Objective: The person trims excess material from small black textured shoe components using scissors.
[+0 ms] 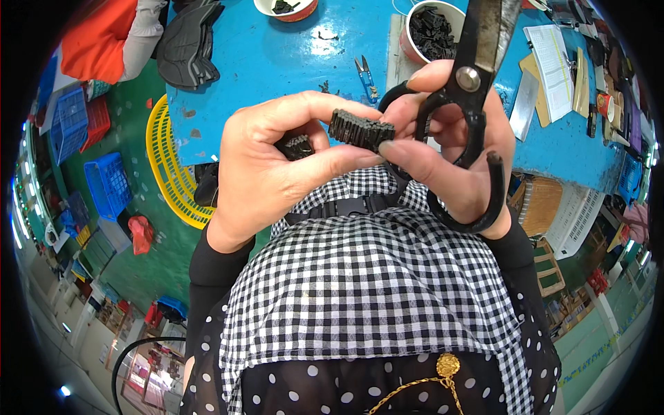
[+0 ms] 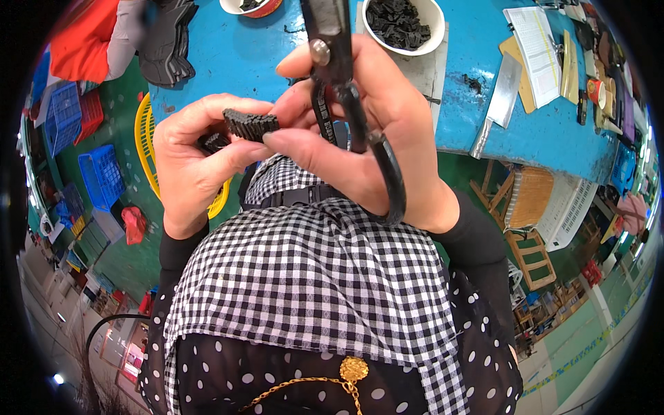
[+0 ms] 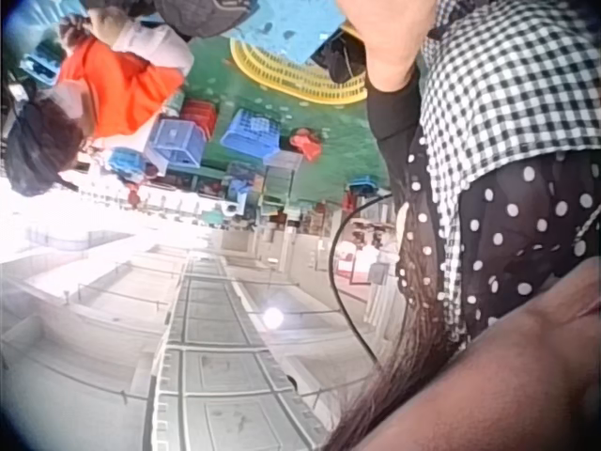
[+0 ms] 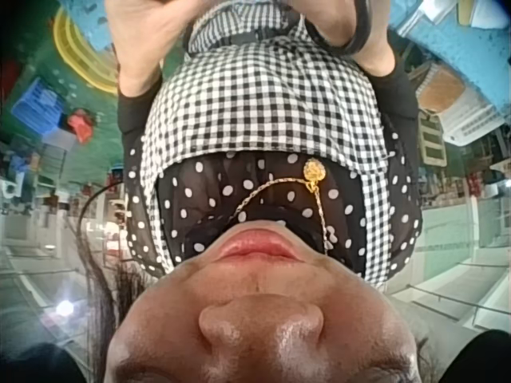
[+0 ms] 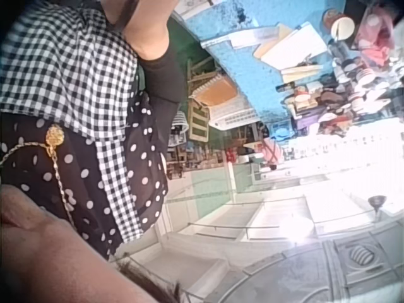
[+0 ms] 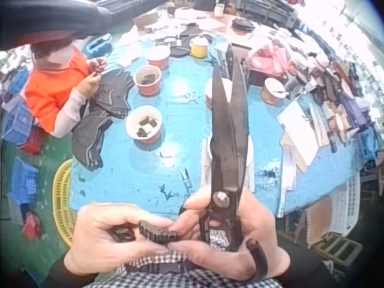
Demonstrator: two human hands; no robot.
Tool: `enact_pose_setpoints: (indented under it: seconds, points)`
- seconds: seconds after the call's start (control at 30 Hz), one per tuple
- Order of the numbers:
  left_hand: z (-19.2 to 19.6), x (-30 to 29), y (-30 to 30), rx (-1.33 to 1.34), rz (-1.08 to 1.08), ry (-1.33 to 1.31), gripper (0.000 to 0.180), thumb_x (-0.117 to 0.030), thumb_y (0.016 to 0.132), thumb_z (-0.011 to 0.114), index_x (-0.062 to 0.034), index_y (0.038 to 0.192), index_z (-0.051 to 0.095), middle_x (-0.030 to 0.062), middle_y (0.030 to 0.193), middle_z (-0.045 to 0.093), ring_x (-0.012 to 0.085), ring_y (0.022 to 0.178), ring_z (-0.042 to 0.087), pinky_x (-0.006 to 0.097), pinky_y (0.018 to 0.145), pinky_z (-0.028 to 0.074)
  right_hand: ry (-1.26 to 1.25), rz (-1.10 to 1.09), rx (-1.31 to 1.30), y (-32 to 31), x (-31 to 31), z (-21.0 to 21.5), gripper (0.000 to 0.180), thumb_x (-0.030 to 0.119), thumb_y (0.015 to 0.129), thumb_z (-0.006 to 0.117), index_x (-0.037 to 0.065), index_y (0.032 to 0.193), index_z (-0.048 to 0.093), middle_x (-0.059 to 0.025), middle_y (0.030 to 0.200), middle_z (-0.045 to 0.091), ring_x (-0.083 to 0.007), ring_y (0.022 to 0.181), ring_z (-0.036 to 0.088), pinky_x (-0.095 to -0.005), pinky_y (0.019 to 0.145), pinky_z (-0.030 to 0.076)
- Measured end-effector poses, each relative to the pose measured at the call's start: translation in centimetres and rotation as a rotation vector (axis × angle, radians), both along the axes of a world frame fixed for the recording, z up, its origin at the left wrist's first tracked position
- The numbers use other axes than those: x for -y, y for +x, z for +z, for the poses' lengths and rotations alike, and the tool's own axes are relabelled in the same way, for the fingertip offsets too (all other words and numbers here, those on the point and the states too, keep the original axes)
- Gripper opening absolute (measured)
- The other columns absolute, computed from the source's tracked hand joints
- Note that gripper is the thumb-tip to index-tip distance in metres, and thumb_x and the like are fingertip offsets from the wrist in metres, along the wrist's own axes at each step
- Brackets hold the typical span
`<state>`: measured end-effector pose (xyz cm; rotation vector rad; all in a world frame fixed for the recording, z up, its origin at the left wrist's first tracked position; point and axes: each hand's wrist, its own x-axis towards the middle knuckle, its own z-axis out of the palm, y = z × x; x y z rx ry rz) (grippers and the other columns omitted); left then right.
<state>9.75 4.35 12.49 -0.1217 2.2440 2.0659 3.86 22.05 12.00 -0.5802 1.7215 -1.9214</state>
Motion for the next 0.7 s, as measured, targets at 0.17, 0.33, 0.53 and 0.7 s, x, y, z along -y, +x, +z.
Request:
enact_pose_setpoints:
  seconds: [0.17, 0.33, 0.53, 0.7]
  points:
    - [0.3, 0.0, 0.3, -0.013, 0.071, 0.221, 0.018, 0.005, 0.069, 0.060, 0.0007, 0.086, 0.057, 0.0097, 0.077, 0.063, 0.0027, 0.054, 0.049, 0.015, 0.048, 0.037, 0.028, -0.006, 0.084, -0.4, -0.9, 1.1, 0.054, 0.018, 0.071, 0.071, -0.003, 0.112, 0.043, -0.0141, 0.086, 0.059, -0.0111, 0.072, 0.057, -0.0185, 0.063, 0.044]
    - [1.5, 0.0, 0.3, 0.057, 0.081, 0.276, 0.022, 0.007, 0.067, 0.052, 0.0016, 0.089, 0.052, 0.0161, 0.078, 0.062, 0.0107, 0.060, 0.056, 0.018, 0.053, 0.044, 0.373, 0.296, -0.429, -2.6, -3.4, 0.8, 0.067, 0.045, 0.060, 0.073, 0.003, 0.108, 0.051, -0.0056, 0.079, 0.055, -0.0148, 0.065, 0.048, -0.0265, 0.057, 0.038]
    - [0.8, 1.1, 0.6, -0.020, -0.012, 0.042, 0.027, 0.013, 0.061, 0.056, 0.0041, 0.086, 0.053, 0.0110, 0.079, 0.059, 0.0191, 0.075, 0.061, 0.026, 0.067, 0.051, 0.441, 0.325, -0.621, -3.0, -2.9, 1.8, 0.061, 0.035, 0.050, 0.077, 0.007, 0.100, 0.056, -0.0042, 0.070, 0.045, -0.0180, 0.063, 0.044, -0.0274, 0.054, 0.036]
    - [1.1, 1.0, 0.7, 0.002, 0.035, -0.005, 0.023, 0.013, 0.060, 0.060, 0.0043, 0.081, 0.055, 0.0096, 0.078, 0.059, 0.0180, 0.072, 0.061, 0.026, 0.066, 0.050, 0.491, 0.353, -0.686, -3.4, -2.8, 2.3, 0.059, 0.025, 0.047, 0.078, 0.007, 0.099, 0.057, -0.0051, 0.072, 0.047, -0.0196, 0.064, 0.045, -0.0285, 0.054, 0.036]
